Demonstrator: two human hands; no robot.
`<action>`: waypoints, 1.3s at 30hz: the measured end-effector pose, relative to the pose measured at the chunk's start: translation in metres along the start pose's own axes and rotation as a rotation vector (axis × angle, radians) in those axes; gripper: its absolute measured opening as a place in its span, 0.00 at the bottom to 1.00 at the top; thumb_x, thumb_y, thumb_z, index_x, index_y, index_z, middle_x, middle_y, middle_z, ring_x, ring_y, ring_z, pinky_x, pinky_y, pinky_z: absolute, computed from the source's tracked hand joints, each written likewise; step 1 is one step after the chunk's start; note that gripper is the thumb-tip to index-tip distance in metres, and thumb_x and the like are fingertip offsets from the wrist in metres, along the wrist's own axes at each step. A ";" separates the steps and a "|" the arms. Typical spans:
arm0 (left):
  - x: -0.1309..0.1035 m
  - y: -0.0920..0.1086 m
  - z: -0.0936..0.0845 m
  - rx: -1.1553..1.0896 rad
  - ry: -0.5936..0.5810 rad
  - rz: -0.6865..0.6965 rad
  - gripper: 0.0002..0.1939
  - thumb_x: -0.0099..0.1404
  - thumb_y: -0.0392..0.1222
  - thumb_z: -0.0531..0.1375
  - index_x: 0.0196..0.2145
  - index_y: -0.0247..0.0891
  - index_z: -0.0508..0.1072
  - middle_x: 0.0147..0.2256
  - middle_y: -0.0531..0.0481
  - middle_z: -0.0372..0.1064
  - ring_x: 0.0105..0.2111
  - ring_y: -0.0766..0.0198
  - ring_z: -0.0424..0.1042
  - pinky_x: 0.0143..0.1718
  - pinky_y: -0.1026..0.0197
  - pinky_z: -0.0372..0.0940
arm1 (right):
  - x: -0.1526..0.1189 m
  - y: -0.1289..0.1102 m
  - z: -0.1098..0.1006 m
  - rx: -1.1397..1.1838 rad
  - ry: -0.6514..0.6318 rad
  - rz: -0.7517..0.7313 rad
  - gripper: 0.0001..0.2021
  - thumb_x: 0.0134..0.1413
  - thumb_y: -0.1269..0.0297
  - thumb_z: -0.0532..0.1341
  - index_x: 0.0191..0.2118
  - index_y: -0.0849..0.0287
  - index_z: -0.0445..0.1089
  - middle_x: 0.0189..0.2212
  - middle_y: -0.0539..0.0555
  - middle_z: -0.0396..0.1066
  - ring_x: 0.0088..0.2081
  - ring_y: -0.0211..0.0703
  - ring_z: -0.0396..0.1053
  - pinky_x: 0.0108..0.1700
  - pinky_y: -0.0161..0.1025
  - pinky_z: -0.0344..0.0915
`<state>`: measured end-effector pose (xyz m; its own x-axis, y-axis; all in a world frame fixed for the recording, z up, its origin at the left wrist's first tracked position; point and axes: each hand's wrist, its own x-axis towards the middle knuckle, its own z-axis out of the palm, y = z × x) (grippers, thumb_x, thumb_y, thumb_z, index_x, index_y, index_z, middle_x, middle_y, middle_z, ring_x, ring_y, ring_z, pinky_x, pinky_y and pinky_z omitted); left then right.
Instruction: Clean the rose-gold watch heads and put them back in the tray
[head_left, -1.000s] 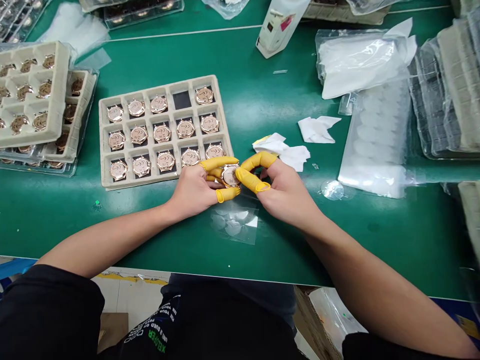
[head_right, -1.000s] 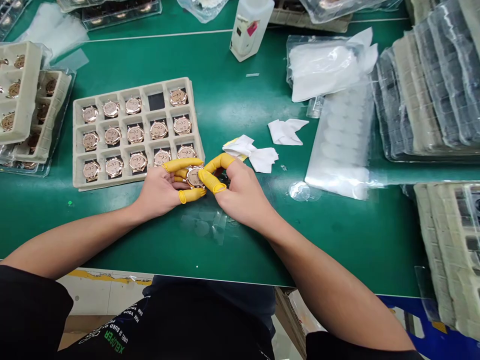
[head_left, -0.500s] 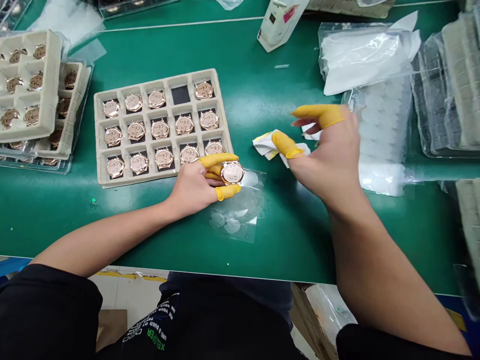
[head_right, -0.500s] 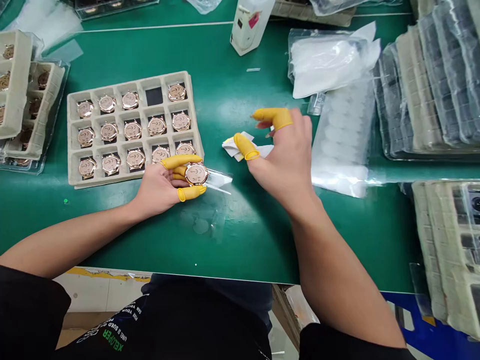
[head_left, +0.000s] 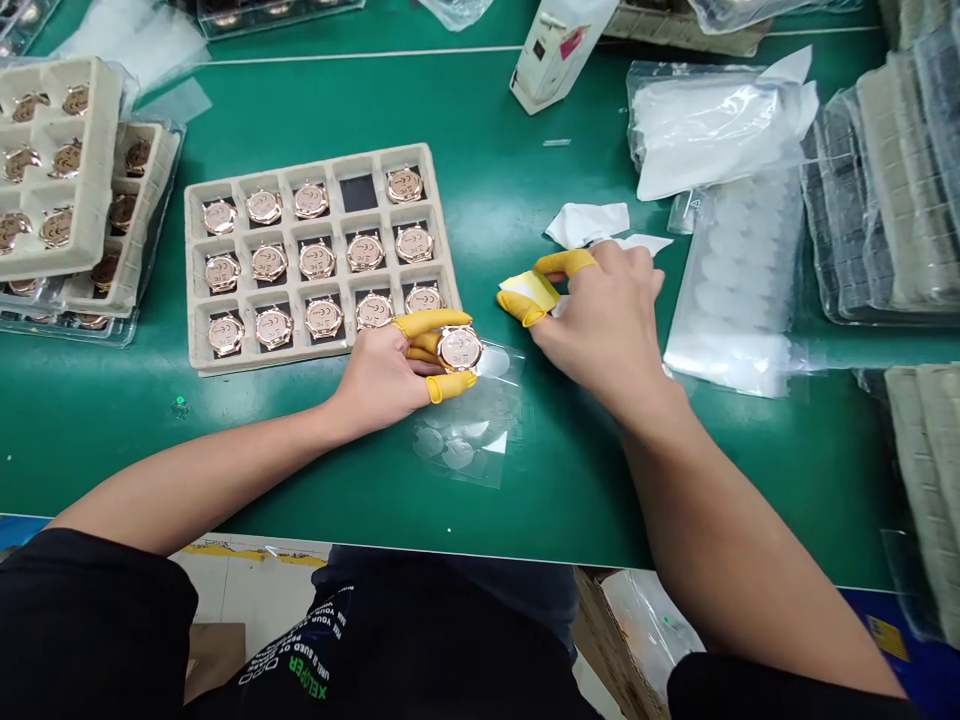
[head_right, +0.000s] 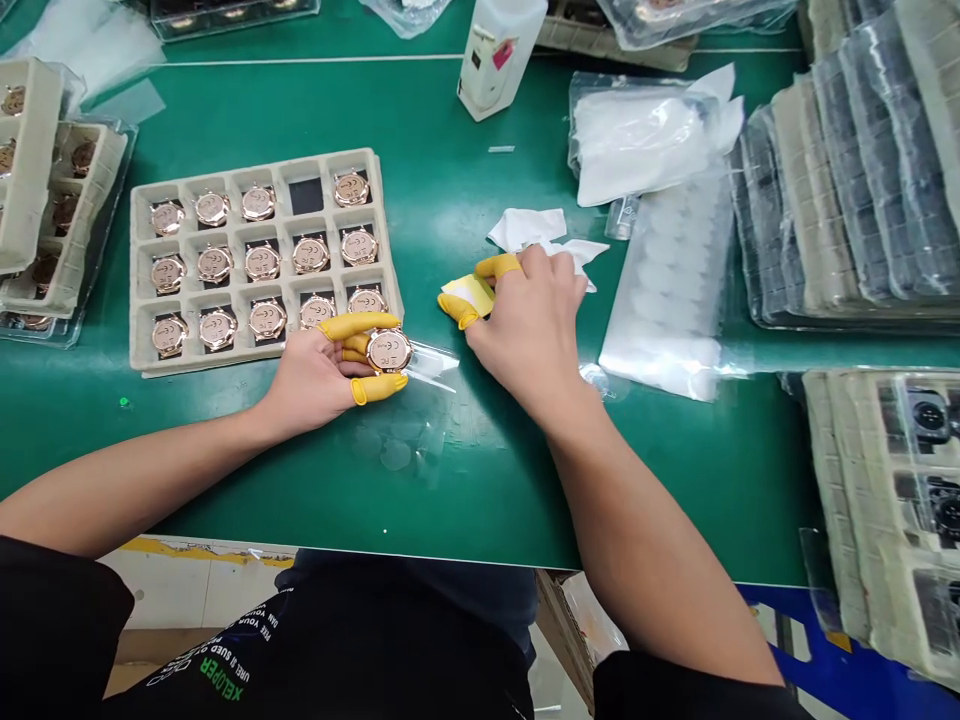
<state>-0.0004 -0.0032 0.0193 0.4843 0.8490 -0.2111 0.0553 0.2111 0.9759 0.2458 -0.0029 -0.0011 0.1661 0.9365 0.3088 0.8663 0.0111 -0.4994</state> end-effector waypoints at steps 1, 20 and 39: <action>0.000 0.000 0.000 0.002 0.002 -0.002 0.33 0.48 0.36 0.75 0.54 0.36 0.79 0.37 0.50 0.81 0.34 0.64 0.81 0.43 0.60 0.81 | -0.001 -0.002 0.001 0.023 -0.023 0.015 0.15 0.51 0.56 0.72 0.40 0.57 0.71 0.37 0.60 0.69 0.48 0.61 0.65 0.51 0.59 0.63; -0.001 -0.007 0.000 -0.040 0.018 0.036 0.30 0.49 0.36 0.75 0.52 0.36 0.80 0.36 0.50 0.82 0.35 0.58 0.83 0.41 0.57 0.81 | -0.036 -0.069 -0.016 0.248 -0.281 -0.186 0.02 0.60 0.63 0.59 0.36 0.51 0.64 0.36 0.57 0.76 0.34 0.48 0.71 0.36 0.45 0.67; 0.000 -0.008 0.000 0.042 0.029 0.079 0.31 0.51 0.39 0.74 0.54 0.35 0.79 0.36 0.48 0.82 0.33 0.61 0.80 0.37 0.61 0.77 | -0.039 -0.062 -0.016 0.220 -0.072 -0.475 0.07 0.60 0.71 0.60 0.38 0.50 0.71 0.36 0.55 0.71 0.39 0.47 0.71 0.40 0.49 0.72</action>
<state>-0.0010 -0.0053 0.0116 0.4632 0.8760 -0.1346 0.0550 0.1231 0.9909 0.1934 -0.0456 0.0308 -0.2606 0.8321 0.4896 0.7176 0.5062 -0.4783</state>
